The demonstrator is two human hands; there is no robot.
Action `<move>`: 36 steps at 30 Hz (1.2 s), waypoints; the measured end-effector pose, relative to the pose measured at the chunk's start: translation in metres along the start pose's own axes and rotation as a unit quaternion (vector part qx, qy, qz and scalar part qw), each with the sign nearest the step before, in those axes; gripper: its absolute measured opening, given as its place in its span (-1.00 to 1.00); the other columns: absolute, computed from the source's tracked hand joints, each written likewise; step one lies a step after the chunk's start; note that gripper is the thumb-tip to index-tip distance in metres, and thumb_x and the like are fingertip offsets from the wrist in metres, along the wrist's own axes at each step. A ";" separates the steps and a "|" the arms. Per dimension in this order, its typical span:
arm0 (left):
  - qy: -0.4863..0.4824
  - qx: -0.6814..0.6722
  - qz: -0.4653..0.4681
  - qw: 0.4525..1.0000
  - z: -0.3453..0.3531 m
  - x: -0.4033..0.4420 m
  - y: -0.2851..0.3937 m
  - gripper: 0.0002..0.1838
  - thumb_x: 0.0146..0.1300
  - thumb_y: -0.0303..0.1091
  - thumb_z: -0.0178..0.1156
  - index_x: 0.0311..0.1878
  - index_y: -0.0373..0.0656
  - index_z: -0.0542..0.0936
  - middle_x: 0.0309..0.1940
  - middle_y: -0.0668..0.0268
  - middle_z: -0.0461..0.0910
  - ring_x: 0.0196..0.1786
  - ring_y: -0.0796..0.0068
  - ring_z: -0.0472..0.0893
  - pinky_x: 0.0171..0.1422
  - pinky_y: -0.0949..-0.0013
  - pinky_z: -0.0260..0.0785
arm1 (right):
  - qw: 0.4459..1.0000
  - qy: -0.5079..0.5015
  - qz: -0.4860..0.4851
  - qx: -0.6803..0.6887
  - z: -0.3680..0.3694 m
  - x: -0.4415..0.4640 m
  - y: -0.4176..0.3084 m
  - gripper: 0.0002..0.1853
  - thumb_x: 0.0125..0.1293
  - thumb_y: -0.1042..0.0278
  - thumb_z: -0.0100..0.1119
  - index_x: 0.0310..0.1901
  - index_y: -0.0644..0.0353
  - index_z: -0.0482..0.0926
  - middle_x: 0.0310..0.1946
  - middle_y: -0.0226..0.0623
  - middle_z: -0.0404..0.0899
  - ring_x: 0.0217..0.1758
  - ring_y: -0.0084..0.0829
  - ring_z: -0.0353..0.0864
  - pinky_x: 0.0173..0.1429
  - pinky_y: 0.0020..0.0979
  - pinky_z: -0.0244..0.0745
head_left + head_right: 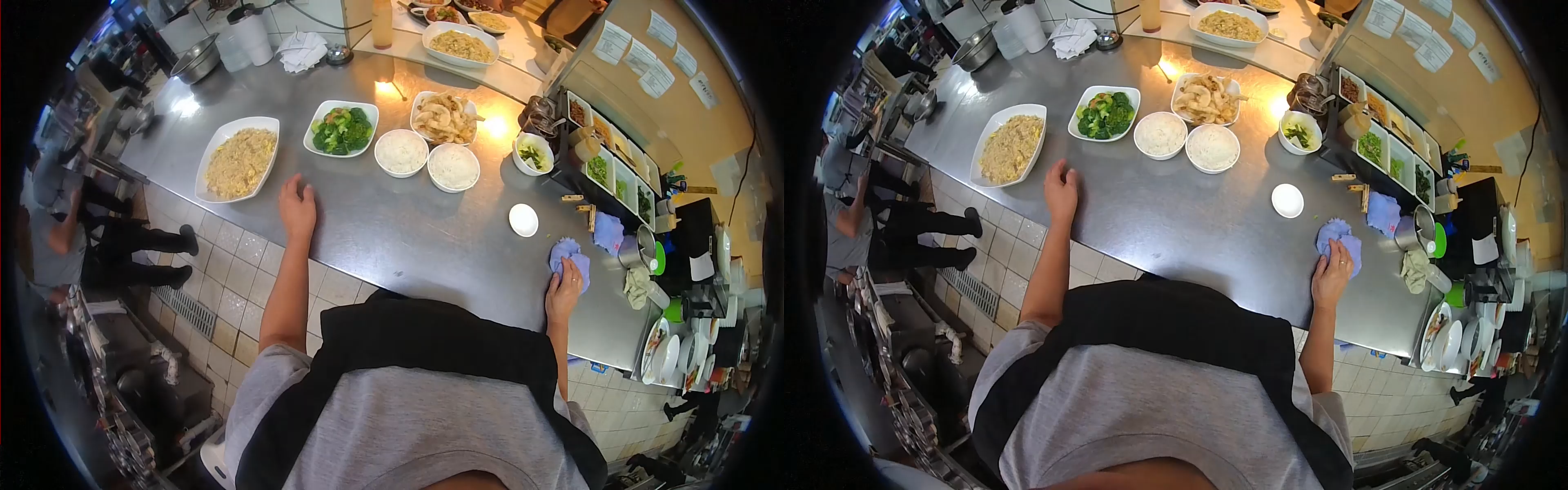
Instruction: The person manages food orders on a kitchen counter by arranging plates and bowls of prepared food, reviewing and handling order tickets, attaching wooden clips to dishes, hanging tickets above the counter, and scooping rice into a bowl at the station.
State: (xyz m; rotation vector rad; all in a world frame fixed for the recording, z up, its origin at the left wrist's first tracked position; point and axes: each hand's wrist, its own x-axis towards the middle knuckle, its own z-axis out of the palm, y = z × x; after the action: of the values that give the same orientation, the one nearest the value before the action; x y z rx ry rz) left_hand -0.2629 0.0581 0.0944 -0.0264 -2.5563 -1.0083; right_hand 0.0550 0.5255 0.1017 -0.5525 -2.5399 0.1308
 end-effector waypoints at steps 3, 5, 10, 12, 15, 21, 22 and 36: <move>0.000 -0.247 -0.110 0.963 0.027 0.021 -0.006 -0.57 0.25 -0.35 0.05 0.19 -0.26 0.38 -0.11 0.10 0.53 -0.15 0.33 0.56 -0.09 0.33 0.43 | 1.000 0.008 -0.003 -0.008 0.001 -0.001 -0.001 -0.56 0.12 0.53 0.11 0.10 0.17 0.44 0.08 -0.12 0.43 0.16 -0.09 0.35 0.26 -0.17 0.19; -0.059 -0.448 -0.228 0.862 0.039 0.034 0.003 -0.51 0.29 -0.36 0.00 0.28 -0.27 0.27 -0.24 0.13 0.57 -0.31 0.43 0.59 -0.25 0.44 0.46 | 1.000 0.012 -0.004 -0.008 0.001 -0.001 -0.002 -0.56 0.11 0.53 0.11 0.10 0.17 0.44 0.07 -0.12 0.44 0.15 -0.10 0.36 0.26 -0.17 0.20; -0.136 -0.502 -0.257 0.814 0.048 0.052 0.026 -0.66 0.34 -0.34 -0.07 0.13 -0.25 0.30 -0.41 0.18 0.57 -0.46 0.43 0.58 -0.37 0.46 0.48 | 1.000 0.021 -0.012 -0.014 0.004 -0.001 0.000 -0.56 0.10 0.53 0.12 0.09 0.18 0.44 0.05 -0.11 0.44 0.14 -0.11 0.37 0.25 -0.17 0.22; -0.148 -0.499 -0.260 0.813 0.050 0.057 0.027 -0.79 0.35 -0.34 -0.09 -0.04 -0.22 0.36 -0.42 0.19 0.57 -0.45 0.41 0.59 -0.37 0.43 0.50 | 1.000 0.020 -0.009 -0.016 0.004 0.000 -0.002 -0.56 0.10 0.53 0.11 0.08 0.18 0.44 0.05 -0.11 0.44 0.14 -0.10 0.37 0.25 -0.17 0.22; -0.153 -0.513 -0.264 0.803 0.048 0.058 0.026 -0.74 0.32 -0.37 -0.06 0.02 -0.28 0.33 -0.44 0.14 0.56 -0.47 0.39 0.59 -0.41 0.43 0.50 | 1.000 0.015 -0.004 -0.018 0.002 0.000 -0.003 -0.57 0.10 0.53 0.11 0.08 0.17 0.44 0.04 -0.10 0.45 0.14 -0.10 0.37 0.25 -0.17 0.21; -0.165 -0.521 -0.298 0.783 0.047 0.064 0.030 -0.69 0.28 -0.35 -0.01 0.02 -0.31 0.30 -0.38 0.05 0.54 -0.41 0.25 0.62 -0.33 0.35 0.57 | 1.000 0.013 0.014 -0.009 0.000 0.002 -0.003 -0.57 0.07 0.52 0.12 0.05 0.16 0.45 0.03 -0.10 0.45 0.13 -0.11 0.37 0.25 -0.18 0.20; -0.166 -0.521 -0.305 0.780 0.047 0.065 0.031 -0.68 0.28 -0.35 0.00 0.02 -0.31 0.29 -0.37 0.03 0.53 -0.40 0.23 0.62 -0.33 0.35 0.58 | 1.000 0.017 0.014 -0.010 0.001 0.002 -0.003 -0.57 0.07 0.51 0.12 0.05 0.16 0.45 0.03 -0.11 0.45 0.13 -0.11 0.37 0.25 -0.18 0.20; -0.149 -0.479 -0.256 0.826 0.074 0.088 0.038 -0.72 0.28 -0.38 -0.12 0.01 -0.29 0.34 -0.45 0.10 0.54 -0.53 0.34 0.59 -0.47 0.41 0.52 | 0.998 0.044 0.048 0.010 -0.016 0.005 -0.012 -0.59 -0.02 0.48 0.15 -0.04 0.14 0.49 -0.02 -0.21 0.46 0.09 -0.14 0.38 0.21 -0.21 0.24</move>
State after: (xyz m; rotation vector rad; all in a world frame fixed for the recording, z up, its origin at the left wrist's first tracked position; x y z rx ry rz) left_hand -0.3640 0.1237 0.1020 0.2586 -2.0168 -2.5790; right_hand 0.0551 0.5164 0.1206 -0.6582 -2.4241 0.1630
